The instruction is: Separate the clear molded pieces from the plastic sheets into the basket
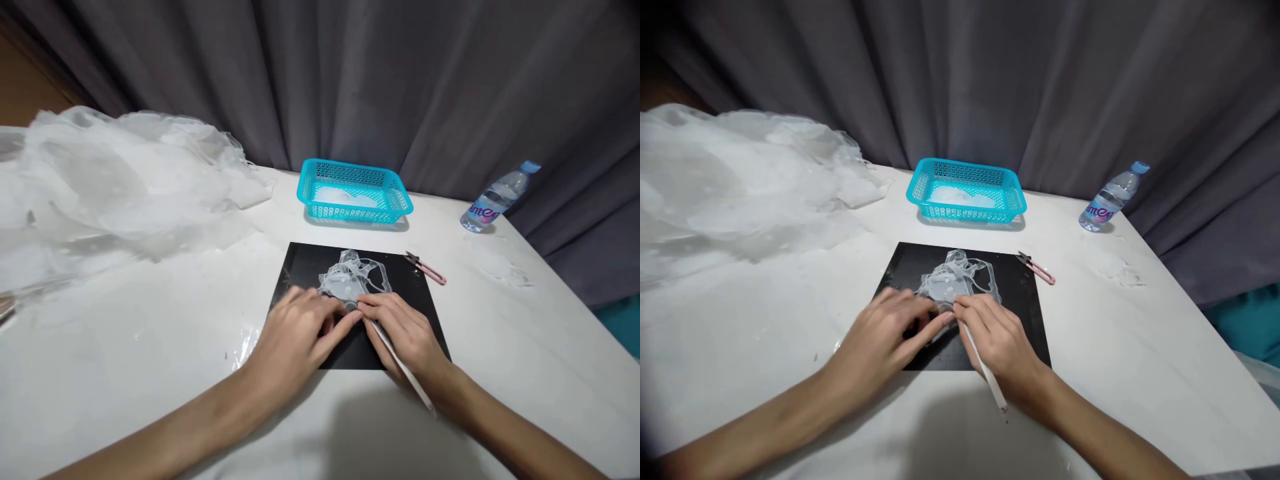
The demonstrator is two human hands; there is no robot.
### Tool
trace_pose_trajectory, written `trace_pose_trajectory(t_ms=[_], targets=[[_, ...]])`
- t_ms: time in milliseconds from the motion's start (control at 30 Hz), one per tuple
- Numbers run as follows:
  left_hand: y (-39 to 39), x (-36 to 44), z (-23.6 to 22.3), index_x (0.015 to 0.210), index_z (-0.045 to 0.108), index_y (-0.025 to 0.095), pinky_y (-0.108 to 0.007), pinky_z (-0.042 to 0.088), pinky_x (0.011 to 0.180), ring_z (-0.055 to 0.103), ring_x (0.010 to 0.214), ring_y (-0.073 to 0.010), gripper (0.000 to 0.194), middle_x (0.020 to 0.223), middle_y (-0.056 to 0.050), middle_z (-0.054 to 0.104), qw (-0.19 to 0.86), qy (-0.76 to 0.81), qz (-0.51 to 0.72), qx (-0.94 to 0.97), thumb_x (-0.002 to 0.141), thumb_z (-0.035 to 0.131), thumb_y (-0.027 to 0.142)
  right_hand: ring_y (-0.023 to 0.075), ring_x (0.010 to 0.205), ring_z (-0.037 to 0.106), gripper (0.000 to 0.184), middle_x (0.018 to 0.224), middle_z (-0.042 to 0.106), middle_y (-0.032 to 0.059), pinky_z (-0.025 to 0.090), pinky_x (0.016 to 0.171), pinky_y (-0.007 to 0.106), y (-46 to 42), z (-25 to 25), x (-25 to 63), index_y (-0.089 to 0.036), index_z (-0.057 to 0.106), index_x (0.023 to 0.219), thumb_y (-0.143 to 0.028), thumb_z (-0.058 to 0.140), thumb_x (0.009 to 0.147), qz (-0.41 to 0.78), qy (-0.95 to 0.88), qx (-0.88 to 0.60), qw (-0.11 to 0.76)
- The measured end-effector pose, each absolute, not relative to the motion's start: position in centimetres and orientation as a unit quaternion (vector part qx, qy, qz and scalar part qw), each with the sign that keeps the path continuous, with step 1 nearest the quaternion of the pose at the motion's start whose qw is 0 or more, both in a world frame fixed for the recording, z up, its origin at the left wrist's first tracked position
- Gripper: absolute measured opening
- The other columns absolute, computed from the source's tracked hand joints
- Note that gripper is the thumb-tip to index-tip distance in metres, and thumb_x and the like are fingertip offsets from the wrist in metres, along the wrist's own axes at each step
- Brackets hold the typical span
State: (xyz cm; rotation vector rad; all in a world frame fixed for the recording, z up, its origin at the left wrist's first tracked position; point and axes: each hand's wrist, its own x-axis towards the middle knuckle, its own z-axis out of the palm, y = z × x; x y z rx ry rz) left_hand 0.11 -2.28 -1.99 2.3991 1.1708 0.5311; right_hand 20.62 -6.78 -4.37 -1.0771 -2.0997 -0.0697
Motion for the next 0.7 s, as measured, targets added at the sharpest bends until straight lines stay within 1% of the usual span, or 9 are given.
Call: trace_pose_trajectory(t_ms=[67, 133, 200, 300, 367, 467, 533, 633, 700], targets=[[-2.33, 0.38, -2.32, 0.086, 0.069, 0.021, -0.034, 0.042, 0.072, 0.063, 0.074, -0.0196, 0.041, 0.080, 0.001, 0.070, 0.315, 0.451, 0.190, 0.813, 0.106, 0.051, 0.053, 0.0243, 0.101, 0.074, 0.021, 0.109, 0.076, 0.0150, 0.063, 0.086, 0.038, -6.83, -4.40, 20.53, -0.016, 0.061, 0.112, -0.001, 0.058, 0.097, -0.017, -0.816, -0.424, 0.392], [-2.26, 0.46, -2.49, 0.088, 0.070, 0.022, -0.031, 0.042, 0.072, 0.065, 0.078, -0.0189, 0.039, 0.086, 0.001, 0.072, 0.367, 0.461, 0.204, 0.782, 0.106, 0.051, 0.051, 0.0240, 0.100, 0.073, 0.021, 0.108, 0.076, 0.0137, 0.063, 0.087, 0.038, -6.89, -4.43, 20.45, -0.017, 0.062, 0.111, -0.002, 0.059, 0.097, 0.006, -0.809, -0.428, 0.403], [-2.15, 0.43, -2.59, 0.087, 0.072, 0.022, -0.030, 0.043, 0.074, 0.066, 0.084, -0.0197, 0.036, 0.088, 0.001, 0.073, 0.370, 0.459, 0.223, 0.777, 0.105, 0.053, 0.046, 0.0231, 0.100, 0.073, 0.020, 0.106, 0.076, 0.0120, 0.062, 0.088, 0.038, -6.93, -4.43, 20.45, -0.018, 0.062, 0.110, -0.003, 0.060, 0.097, 0.039, -0.800, -0.431, 0.415], [-2.04, 0.39, -2.75, 0.082, 0.072, 0.021, -0.029, 0.042, 0.072, 0.064, 0.081, -0.0196, 0.031, 0.083, 0.000, 0.071, 0.375, 0.457, 0.240, 0.770, 0.100, 0.060, 0.044, 0.0217, 0.100, 0.071, 0.018, 0.104, 0.075, 0.0100, 0.061, 0.090, 0.037, -6.92, -4.40, 20.57, -0.019, 0.063, 0.108, -0.005, 0.060, 0.098, 0.085, -0.788, -0.434, 0.429], [-2.00, 0.42, -2.88, 0.082, 0.073, 0.021, -0.028, 0.042, 0.069, 0.063, 0.076, -0.0184, 0.031, 0.079, 0.001, 0.070, 0.403, 0.455, 0.243, 0.756, 0.098, 0.063, 0.045, 0.0215, 0.101, 0.071, 0.017, 0.104, 0.075, 0.0098, 0.061, 0.090, 0.037, -6.91, -4.36, 20.64, -0.020, 0.063, 0.108, -0.005, 0.060, 0.098, 0.099, -0.786, -0.433, 0.431], [-1.95, 0.55, -3.02, 0.084, 0.074, 0.021, -0.027, 0.041, 0.066, 0.061, 0.071, -0.0170, 0.034, 0.074, 0.002, 0.068, 0.448, 0.452, 0.238, 0.734, 0.097, 0.065, 0.051, 0.0221, 0.101, 0.070, 0.016, 0.105, 0.075, 0.0110, 0.061, 0.089, 0.037, -6.92, -4.25, 20.73, -0.019, 0.063, 0.107, -0.006, 0.059, 0.098, 0.094, -0.790, -0.429, 0.426], [-1.87, 0.64, -3.08, 0.086, 0.075, 0.021, -0.026, 0.042, 0.068, 0.062, 0.074, -0.0173, 0.034, 0.078, 0.002, 0.071, 0.482, 0.441, 0.246, 0.717, 0.096, 0.066, 0.053, 0.0225, 0.101, 0.070, 0.016, 0.104, 0.075, 0.0116, 0.061, 0.088, 0.037, -6.92, -4.15, 20.82, -0.018, 0.063, 0.107, -0.005, 0.059, 0.098, 0.088, -0.792, -0.430, 0.425], [-1.67, 0.72, -3.10, 0.090, 0.077, 0.022, -0.026, 0.046, 0.077, 0.066, 0.085, -0.0186, 0.031, 0.090, 0.001, 0.076, 0.532, 0.412, 0.267, 0.690, 0.099, 0.064, 0.049, 0.0222, 0.100, 0.071, 0.017, 0.102, 0.075, 0.0111, 0.060, 0.089, 0.037, -6.93, -4.05, 20.99, -0.018, 0.063, 0.108, -0.005, 0.059, 0.099, 0.088, -0.788, -0.431, 0.430], [-1.57, 0.73, -3.11, 0.090, 0.078, 0.022, -0.026, 0.046, 0.077, 0.066, 0.085, -0.0185, 0.030, 0.090, 0.000, 0.076, 0.544, 0.406, 0.273, 0.681, 0.099, 0.064, 0.047, 0.0217, 0.098, 0.071, 0.017, 0.101, 0.075, 0.0106, 0.060, 0.089, 0.036, -7.03, -4.04, 20.93, -0.018, 0.063, 0.108, -0.005, 0.058, 0.099, 0.090, -0.788, -0.427, 0.434]])
